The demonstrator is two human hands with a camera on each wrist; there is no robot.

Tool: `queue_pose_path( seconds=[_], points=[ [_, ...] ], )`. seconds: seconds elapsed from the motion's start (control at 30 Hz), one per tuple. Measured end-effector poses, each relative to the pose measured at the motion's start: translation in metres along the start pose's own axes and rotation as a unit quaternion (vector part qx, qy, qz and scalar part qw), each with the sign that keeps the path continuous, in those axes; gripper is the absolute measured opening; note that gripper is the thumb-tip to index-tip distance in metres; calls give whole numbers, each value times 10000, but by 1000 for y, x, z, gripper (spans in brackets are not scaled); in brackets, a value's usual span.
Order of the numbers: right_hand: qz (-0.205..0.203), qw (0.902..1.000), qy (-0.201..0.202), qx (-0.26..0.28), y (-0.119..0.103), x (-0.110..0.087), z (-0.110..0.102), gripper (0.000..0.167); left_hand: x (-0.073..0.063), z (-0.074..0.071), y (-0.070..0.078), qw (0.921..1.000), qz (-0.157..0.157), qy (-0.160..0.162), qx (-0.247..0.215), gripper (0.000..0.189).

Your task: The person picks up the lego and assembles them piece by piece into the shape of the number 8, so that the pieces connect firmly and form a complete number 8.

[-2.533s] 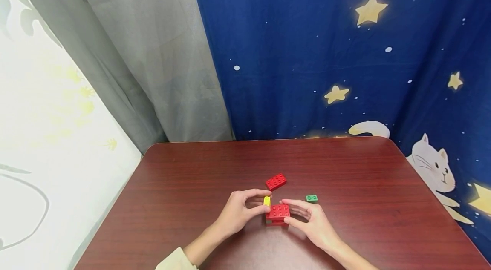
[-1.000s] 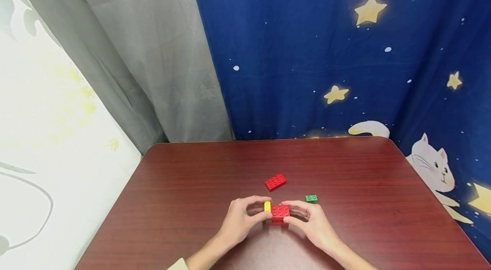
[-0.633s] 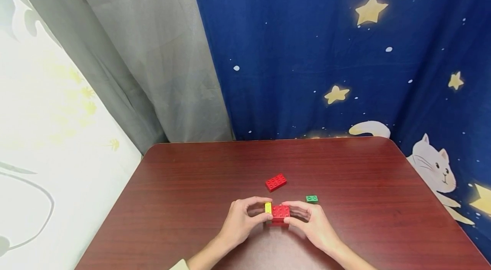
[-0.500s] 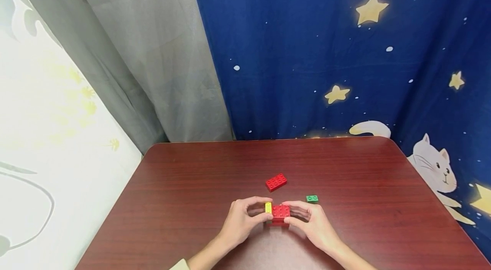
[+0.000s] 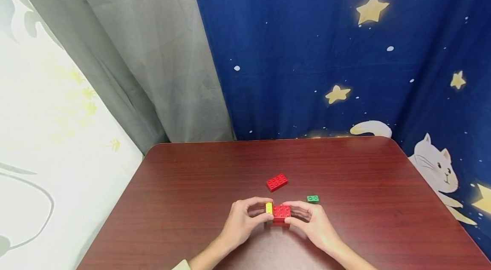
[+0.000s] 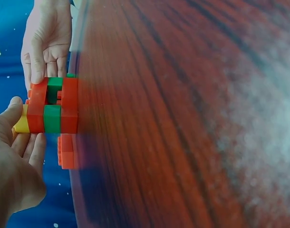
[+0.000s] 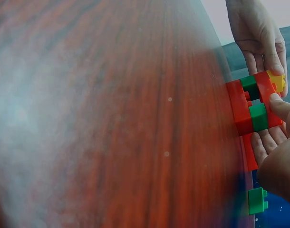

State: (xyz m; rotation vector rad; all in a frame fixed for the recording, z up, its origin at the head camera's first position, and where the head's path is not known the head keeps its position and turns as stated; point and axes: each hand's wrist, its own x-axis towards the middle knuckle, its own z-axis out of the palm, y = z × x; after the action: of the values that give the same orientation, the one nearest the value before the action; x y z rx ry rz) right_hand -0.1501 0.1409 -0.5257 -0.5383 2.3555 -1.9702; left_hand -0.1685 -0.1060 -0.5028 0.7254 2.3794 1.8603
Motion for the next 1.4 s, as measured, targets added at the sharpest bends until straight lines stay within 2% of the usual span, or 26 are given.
queue_pose_path(
  seconds=[0.23, 0.83, 1.4],
  points=[
    [-18, 10000, 36, -27, -1, -1, 0, 39, -1, 1, -1, 9999, 143, 12, -35, 37],
    [-51, 10000, 1, -86, 1, 1, 1, 40, -1, 0, -6, 10000, 27, -37, -14, 39],
    [-56, 9997, 64, -248, -3, -1, 2, 43, -1, 0, -6, 10000, 42, -56, -25, 40]
  ],
)
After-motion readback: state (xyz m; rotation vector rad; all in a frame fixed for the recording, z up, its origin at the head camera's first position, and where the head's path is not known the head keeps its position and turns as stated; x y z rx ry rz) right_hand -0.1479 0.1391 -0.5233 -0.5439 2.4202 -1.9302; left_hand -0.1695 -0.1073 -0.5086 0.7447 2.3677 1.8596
